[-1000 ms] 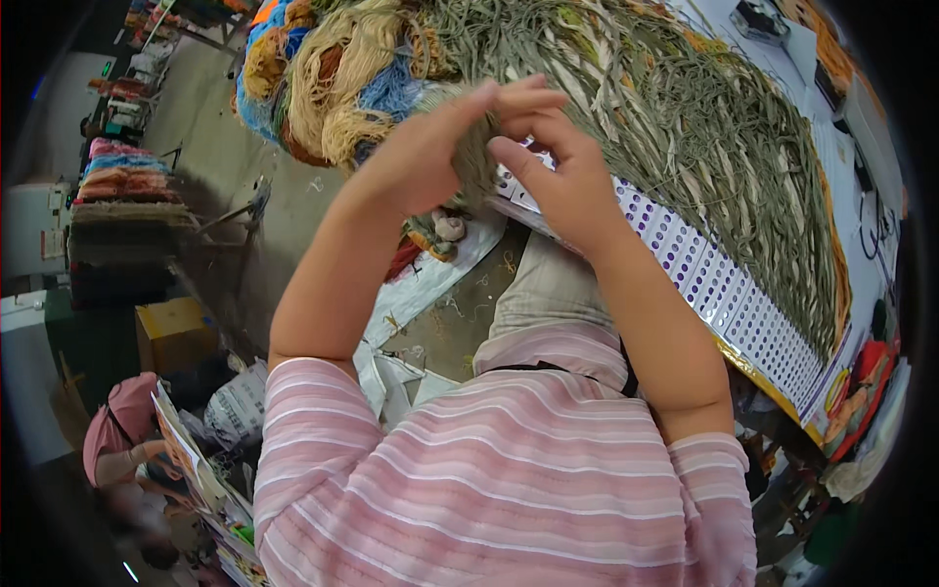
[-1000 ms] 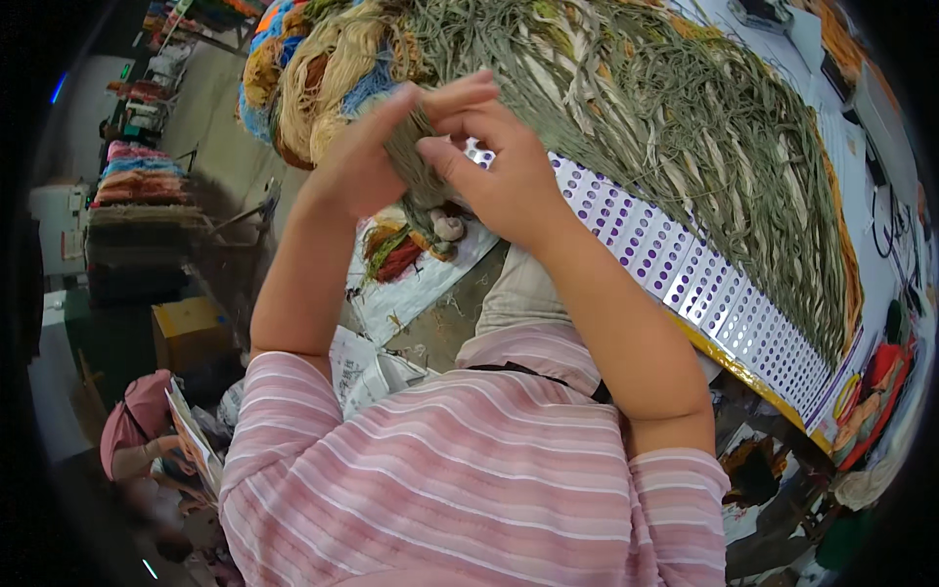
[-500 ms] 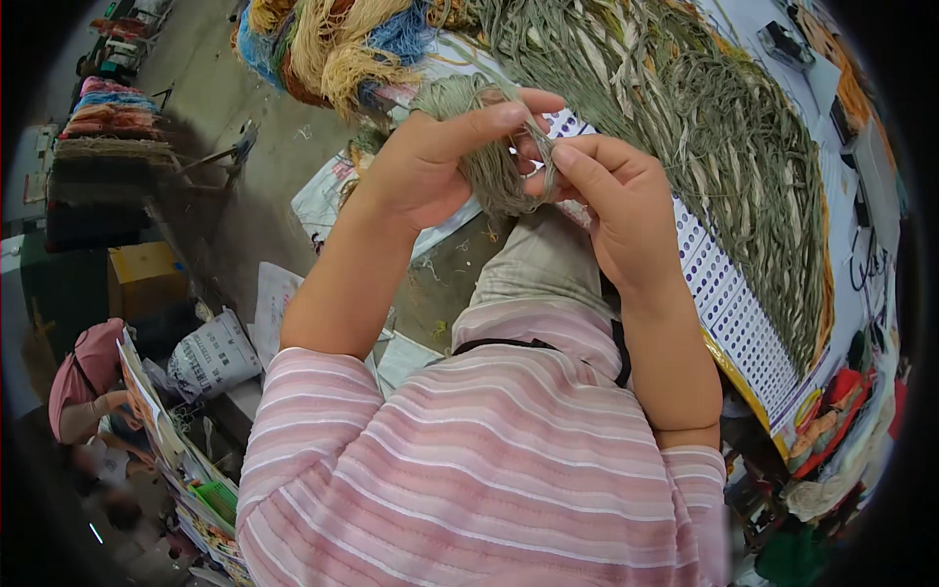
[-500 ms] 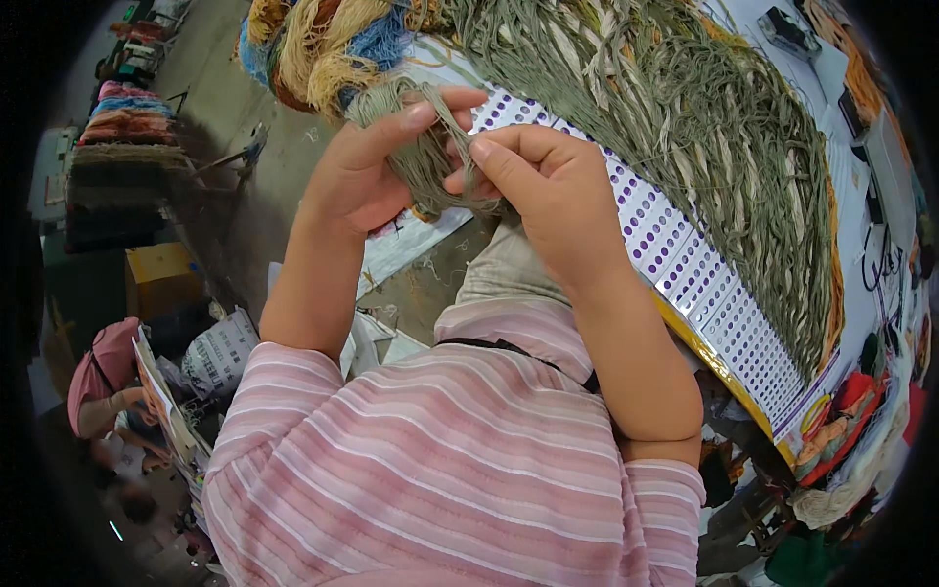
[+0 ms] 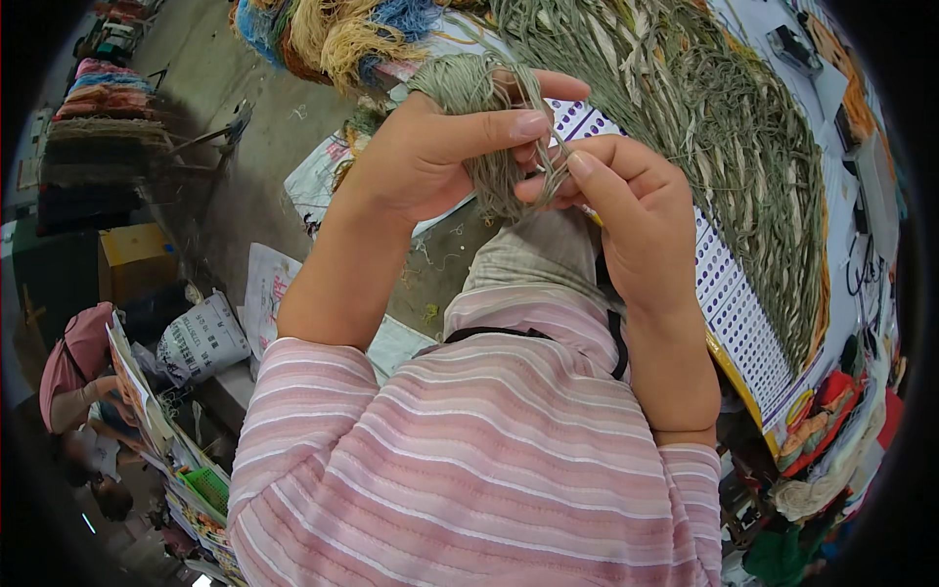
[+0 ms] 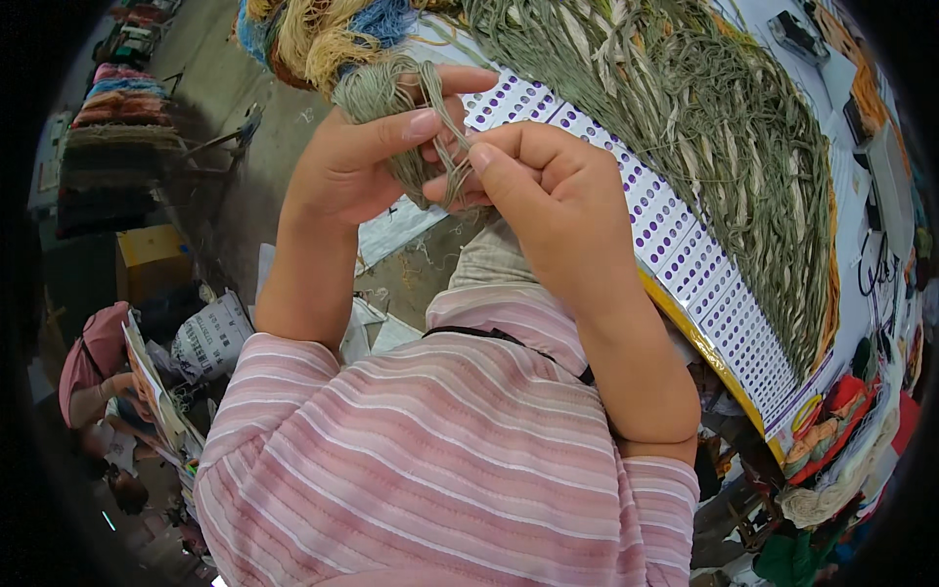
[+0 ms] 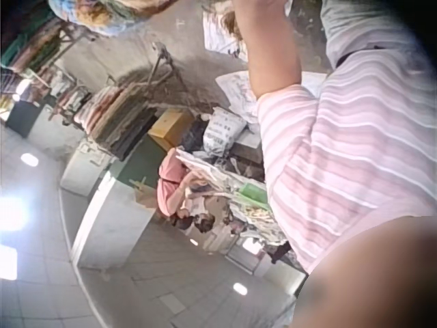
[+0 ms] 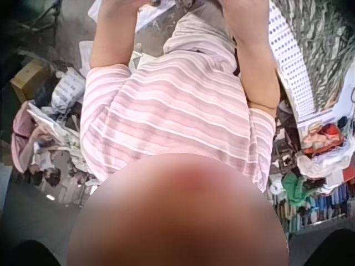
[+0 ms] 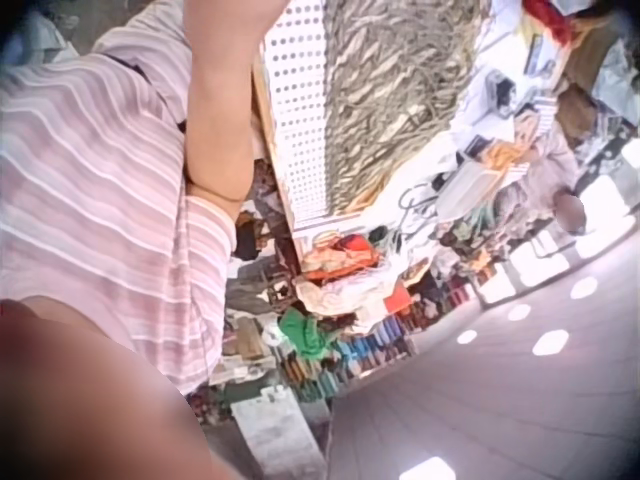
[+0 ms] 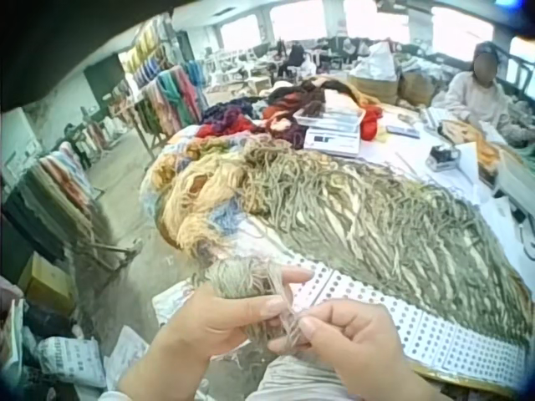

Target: Sorting and bundling green yarn samples for a color reference chart at a workstation.

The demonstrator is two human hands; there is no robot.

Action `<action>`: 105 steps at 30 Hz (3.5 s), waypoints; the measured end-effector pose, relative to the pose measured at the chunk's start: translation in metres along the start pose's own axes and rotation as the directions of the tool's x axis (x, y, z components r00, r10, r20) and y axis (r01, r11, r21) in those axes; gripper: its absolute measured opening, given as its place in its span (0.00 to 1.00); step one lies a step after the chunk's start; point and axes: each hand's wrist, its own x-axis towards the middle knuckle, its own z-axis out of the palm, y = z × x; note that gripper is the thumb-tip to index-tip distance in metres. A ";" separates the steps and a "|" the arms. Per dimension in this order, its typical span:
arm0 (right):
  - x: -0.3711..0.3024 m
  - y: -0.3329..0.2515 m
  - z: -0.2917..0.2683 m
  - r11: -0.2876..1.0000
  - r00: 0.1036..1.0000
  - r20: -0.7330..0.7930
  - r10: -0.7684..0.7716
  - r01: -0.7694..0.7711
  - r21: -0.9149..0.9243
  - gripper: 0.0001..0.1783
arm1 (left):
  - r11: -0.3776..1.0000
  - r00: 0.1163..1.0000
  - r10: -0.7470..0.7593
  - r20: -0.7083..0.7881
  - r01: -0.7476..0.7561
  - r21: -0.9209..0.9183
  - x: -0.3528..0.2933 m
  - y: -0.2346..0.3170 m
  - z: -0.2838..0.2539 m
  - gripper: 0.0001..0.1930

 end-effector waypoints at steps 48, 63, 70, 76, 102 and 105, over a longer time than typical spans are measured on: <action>-0.180 -0.105 -0.424 0.858 0.890 -0.382 -0.249 0.385 0.339 0.14 | 0.678 0.857 0.387 -0.340 -0.514 -0.525 -0.113 0.019 -0.228 0.19; -0.063 -0.104 -0.241 0.930 0.761 -0.558 -0.331 0.161 -0.332 0.25 | 0.847 0.960 0.204 -0.191 -0.271 -0.456 -0.038 -0.020 -0.207 0.22; 0.121 0.079 -0.093 0.893 0.903 -0.429 0.018 -0.208 -0.399 0.12 | 0.922 0.897 -0.255 -0.361 0.337 0.188 0.078 -0.078 -0.106 0.16; 0.131 0.112 -0.079 0.652 0.874 -0.453 -0.176 -0.241 -0.719 0.10 | 0.782 0.864 -0.309 -0.398 0.469 0.411 0.100 -0.078 -0.098 0.14; 0.108 0.100 -0.069 0.129 0.911 -0.174 -0.373 -0.135 -0.982 0.04 | 0.954 0.886 -0.224 -0.405 0.114 -0.279 0.119 -0.046 -0.148 0.08; 0.110 0.100 -0.077 -0.054 0.872 -0.006 -0.490 -0.037 -0.998 0.03 | 0.940 0.900 -0.283 -0.331 0.192 -0.282 0.118 -0.045 -0.119 0.04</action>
